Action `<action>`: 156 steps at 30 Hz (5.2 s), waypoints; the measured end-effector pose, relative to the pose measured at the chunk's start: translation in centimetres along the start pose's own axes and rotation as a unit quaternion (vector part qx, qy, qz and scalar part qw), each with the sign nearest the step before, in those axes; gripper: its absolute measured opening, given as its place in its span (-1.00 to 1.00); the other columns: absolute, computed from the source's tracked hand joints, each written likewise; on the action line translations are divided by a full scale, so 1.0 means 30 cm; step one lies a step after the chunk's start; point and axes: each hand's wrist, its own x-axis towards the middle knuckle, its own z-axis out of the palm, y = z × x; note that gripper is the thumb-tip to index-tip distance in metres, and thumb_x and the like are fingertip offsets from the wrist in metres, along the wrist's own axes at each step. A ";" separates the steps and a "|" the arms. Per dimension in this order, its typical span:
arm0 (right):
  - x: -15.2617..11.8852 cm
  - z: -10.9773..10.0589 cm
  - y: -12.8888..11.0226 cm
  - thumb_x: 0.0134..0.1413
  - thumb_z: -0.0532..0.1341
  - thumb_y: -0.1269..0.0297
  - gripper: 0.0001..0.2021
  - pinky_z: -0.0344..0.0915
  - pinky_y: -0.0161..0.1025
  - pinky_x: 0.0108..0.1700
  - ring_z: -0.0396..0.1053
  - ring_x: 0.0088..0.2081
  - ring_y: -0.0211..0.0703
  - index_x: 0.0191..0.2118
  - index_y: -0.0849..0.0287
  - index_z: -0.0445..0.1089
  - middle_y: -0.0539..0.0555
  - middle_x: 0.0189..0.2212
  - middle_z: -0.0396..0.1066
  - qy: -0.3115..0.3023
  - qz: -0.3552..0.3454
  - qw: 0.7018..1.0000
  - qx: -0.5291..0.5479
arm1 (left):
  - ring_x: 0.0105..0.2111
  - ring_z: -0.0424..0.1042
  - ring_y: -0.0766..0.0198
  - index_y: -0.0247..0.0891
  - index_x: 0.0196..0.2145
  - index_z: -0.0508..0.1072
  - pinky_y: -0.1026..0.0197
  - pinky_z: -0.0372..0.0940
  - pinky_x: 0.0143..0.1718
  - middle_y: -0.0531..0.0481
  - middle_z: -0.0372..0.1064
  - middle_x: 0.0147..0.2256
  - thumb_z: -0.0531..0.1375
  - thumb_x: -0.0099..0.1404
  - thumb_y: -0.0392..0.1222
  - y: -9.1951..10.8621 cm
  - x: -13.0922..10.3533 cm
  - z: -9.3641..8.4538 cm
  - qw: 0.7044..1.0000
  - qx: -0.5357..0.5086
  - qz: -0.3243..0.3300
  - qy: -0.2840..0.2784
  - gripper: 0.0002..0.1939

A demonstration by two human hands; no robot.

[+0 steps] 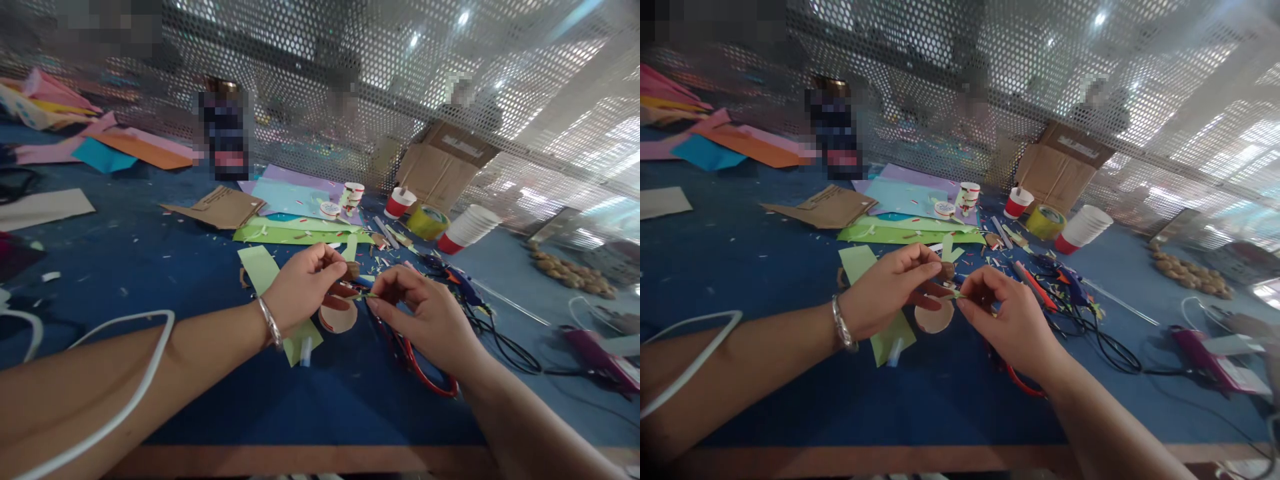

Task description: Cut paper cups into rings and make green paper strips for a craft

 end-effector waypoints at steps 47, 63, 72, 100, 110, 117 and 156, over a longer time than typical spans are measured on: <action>0.016 0.045 0.014 0.34 0.15 0.02 -0.62 0.13 -0.35 -0.48 0.21 -0.58 -0.34 -0.45 0.12 0.26 -0.13 -0.61 0.23 -0.051 0.067 0.994 0.064 | -0.36 0.47 0.31 -0.28 -0.36 0.42 0.30 0.40 -0.39 0.05 0.42 -0.39 0.25 0.29 -0.19 -0.012 -0.011 -0.008 0.995 0.047 0.081 -0.032 -0.88; 0.021 0.041 0.013 0.33 0.16 -0.01 -0.59 0.11 -0.34 -0.49 0.19 -0.59 -0.33 -0.49 0.14 0.25 -0.12 -0.64 0.25 -0.056 0.083 0.991 0.092 | -0.33 0.47 0.31 -0.27 -0.38 0.44 0.31 0.39 -0.36 0.06 0.43 -0.40 0.26 0.26 -0.18 -0.014 -0.013 -0.009 0.995 0.036 0.077 -0.050 -0.87; 0.017 0.045 0.027 0.32 0.15 -0.06 -0.57 0.11 -0.35 -0.51 0.18 -0.58 -0.35 -0.46 0.14 0.24 -0.10 -0.59 0.23 -0.062 0.093 0.987 0.114 | -0.36 0.43 0.30 -0.26 -0.34 0.42 0.27 0.37 -0.35 0.05 0.40 -0.38 0.33 0.20 -0.14 -0.015 -0.018 -0.009 0.992 0.076 0.083 -0.061 -0.82; 0.012 0.041 0.022 0.31 0.18 0.03 -0.68 0.11 -0.35 -0.50 0.21 -0.58 -0.33 -0.39 0.13 0.33 -0.12 -0.60 0.22 -0.055 0.072 0.993 0.080 | -0.40 0.40 0.34 -0.28 -0.39 0.50 0.34 0.42 -0.39 0.05 0.39 -0.43 0.32 0.24 -0.11 -0.020 -0.011 -0.012 0.988 0.087 0.108 -0.061 -0.82; 0.010 0.039 0.026 0.31 0.19 0.05 -0.70 0.12 -0.36 -0.49 0.22 -0.57 -0.35 -0.39 0.13 0.32 -0.13 -0.59 0.21 -0.059 0.071 0.993 0.078 | -0.43 0.39 0.34 -0.28 -0.41 0.48 0.32 0.43 -0.38 0.06 0.37 -0.46 0.29 0.26 -0.09 -0.015 -0.016 -0.009 0.989 0.097 0.090 -0.060 -0.79; 0.011 0.041 0.014 0.28 0.24 0.10 -0.69 0.11 -0.38 -0.51 0.18 -0.58 -0.37 -0.44 0.14 0.31 -0.14 -0.61 0.19 -0.058 0.063 0.992 0.088 | -0.43 0.39 0.37 -0.29 -0.41 0.43 0.32 0.43 -0.34 0.10 0.34 -0.46 0.28 0.26 -0.14 -0.001 -0.024 -0.006 0.990 0.089 0.077 -0.077 -0.82; 0.007 0.034 0.015 0.32 0.19 0.10 -0.75 0.17 -0.37 -0.49 0.27 -0.58 -0.35 -0.26 0.17 0.46 -0.09 -0.58 0.35 0.027 0.064 0.995 0.078 | -0.45 0.31 0.39 -0.29 -0.34 0.44 0.32 0.22 -0.44 0.11 0.34 -0.46 0.29 0.26 -0.20 -0.026 0.000 -0.033 0.966 0.176 0.159 -0.099 -0.88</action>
